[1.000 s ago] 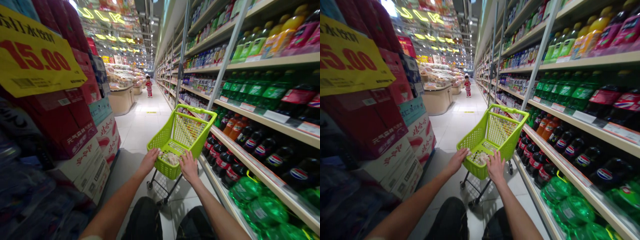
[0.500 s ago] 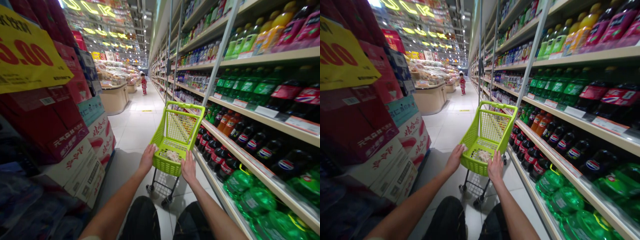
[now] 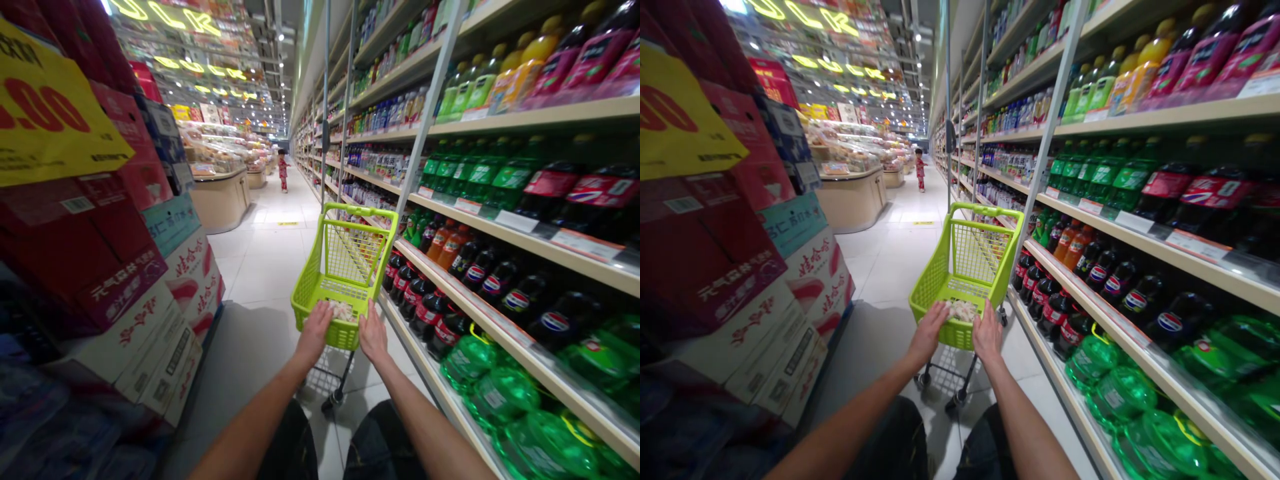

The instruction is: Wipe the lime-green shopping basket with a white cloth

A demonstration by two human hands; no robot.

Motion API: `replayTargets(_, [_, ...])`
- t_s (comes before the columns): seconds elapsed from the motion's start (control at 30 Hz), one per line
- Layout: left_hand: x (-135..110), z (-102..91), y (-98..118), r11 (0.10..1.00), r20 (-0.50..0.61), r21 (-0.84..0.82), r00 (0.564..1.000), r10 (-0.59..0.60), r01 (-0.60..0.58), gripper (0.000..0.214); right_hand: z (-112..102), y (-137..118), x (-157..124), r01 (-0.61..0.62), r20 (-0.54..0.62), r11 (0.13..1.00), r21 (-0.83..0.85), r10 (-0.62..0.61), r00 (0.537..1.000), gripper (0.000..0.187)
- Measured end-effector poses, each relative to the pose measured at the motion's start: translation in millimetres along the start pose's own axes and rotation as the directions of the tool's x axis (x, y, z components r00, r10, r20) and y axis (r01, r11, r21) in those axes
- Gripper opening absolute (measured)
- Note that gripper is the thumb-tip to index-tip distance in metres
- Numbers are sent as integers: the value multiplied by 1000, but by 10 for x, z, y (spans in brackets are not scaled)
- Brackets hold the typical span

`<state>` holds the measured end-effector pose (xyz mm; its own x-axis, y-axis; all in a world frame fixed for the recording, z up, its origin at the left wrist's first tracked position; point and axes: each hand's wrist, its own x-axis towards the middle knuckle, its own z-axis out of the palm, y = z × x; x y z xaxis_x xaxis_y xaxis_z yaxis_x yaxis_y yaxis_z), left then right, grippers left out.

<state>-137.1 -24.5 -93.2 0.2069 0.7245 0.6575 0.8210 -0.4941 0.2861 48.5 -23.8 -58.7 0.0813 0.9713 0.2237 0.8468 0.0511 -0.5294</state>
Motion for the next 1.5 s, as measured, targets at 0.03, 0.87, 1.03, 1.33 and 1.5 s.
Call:
replayTargets(0.03, [-25, 30, 65, 998, 23, -24, 998, 57, -56, 44, -7, -4, -2, 5, 0, 1000, -6, -5, 1000, 54])
replayTargets(0.87, [-594, 257, 360, 935, 173, -355, 982, 77, -11, 44, -176, 154, 50, -8, -1, 997, -83, 8, 1000, 54])
replayTargets(1.03, [-584, 167, 388, 600, 176, -608, 825, -537, 521, 49, -164, 143, -292, 165, -167, 978, -129, -186, 968, 49])
replayTargets(1.33, [-525, -381, 585, -400, 761, -649, 539, -361, 648, 27, 472, -116, -900, 725, 37, 681, 102, -731, 681, 53])
replayTargets(1.5, [-409, -621, 244, -265, 688, -674, 456, -565, 689, 30, 386, -537, -398, 827, -39, 560, -53, -829, 559, 37])
